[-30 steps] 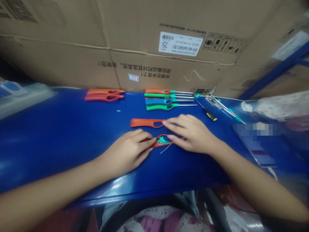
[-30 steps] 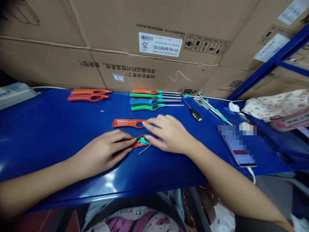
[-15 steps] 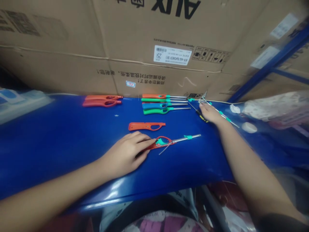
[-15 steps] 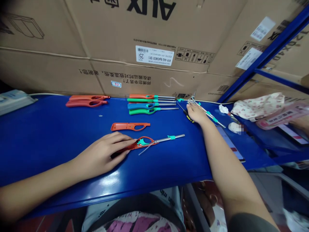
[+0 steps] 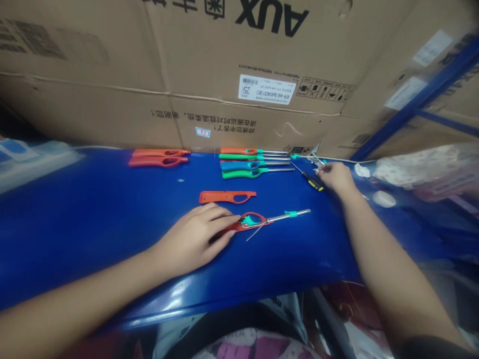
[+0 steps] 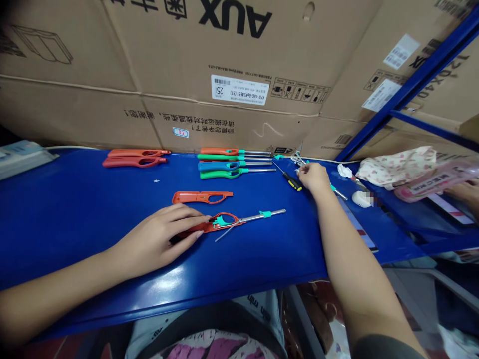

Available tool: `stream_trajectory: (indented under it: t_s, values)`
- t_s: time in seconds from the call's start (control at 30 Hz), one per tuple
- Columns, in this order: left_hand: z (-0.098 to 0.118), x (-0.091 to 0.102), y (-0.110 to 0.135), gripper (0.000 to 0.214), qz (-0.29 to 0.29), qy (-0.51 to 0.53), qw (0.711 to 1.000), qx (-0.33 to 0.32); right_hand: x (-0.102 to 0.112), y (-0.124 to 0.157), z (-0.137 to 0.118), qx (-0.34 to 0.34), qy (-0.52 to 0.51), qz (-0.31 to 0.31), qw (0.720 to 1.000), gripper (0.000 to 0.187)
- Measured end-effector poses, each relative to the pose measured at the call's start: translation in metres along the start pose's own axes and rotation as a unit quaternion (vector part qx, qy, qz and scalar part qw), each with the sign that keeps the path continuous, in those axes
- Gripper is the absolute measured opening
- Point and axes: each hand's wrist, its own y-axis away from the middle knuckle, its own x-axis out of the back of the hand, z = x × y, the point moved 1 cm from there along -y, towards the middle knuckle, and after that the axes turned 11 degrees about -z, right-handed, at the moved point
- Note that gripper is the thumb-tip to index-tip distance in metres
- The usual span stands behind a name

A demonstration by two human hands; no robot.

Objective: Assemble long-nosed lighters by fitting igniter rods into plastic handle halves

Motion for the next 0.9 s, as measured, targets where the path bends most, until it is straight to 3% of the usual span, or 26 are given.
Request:
stream_trajectory:
  t_s: [0.1, 0.23, 0.33, 0.47, 0.57, 0.67, 0.77, 0.83, 0.9]
  values:
    - [0.001, -0.001, 0.000, 0.030, 0.048, 0.050, 0.998, -0.003, -0.001, 0.014, -0.031, 0.044, -0.098, 0.011, 0.994, 0.026]
    - [0.002, -0.001, 0.000, 0.030, 0.100, 0.094, 0.990, 0.011, -0.017, 0.055, -0.087, 0.149, -0.230, -0.049, 0.960, 0.033]
    - [0.000, -0.001, 0.000, 0.030, 0.126, 0.104, 0.986, 0.038, -0.028, 0.095, -0.121, 0.253, -0.417, -0.144, 0.861, 0.031]
    - [0.001, -0.003, -0.003, 0.036, 0.135, 0.133, 0.980, 0.052, -0.032, 0.135, -0.141, 0.313, -0.451, -0.236, 0.802, 0.021]
    - [0.005, -0.004, -0.006, 0.037, 0.121, 0.166, 0.978, 0.041, -0.034, 0.150, -0.145, 0.310, -0.467, -0.269, 0.783, 0.020]
    - [0.007, -0.003, -0.008, 0.021, 0.085, 0.207, 0.973, 0.047, -0.035, 0.155, -0.147, 0.314, -0.460, -0.297, 0.776, 0.020]
    - [0.004, 0.001, -0.009, 0.019, 0.059, 0.253, 0.961, 0.098, -0.033, 0.153, -0.144, 0.323, -0.402, -0.298, 0.804, 0.033]
    - [0.002, 0.005, -0.009, 0.021, 0.056, 0.298, 0.942, 0.141, -0.028, 0.148, -0.139, 0.347, -0.342, -0.291, 0.823, 0.028]
    - [0.001, 0.009, -0.009, 0.023, 0.058, 0.339, 0.923, 0.173, -0.024, 0.145, -0.133, 0.409, -0.270, -0.321, 0.811, 0.015]
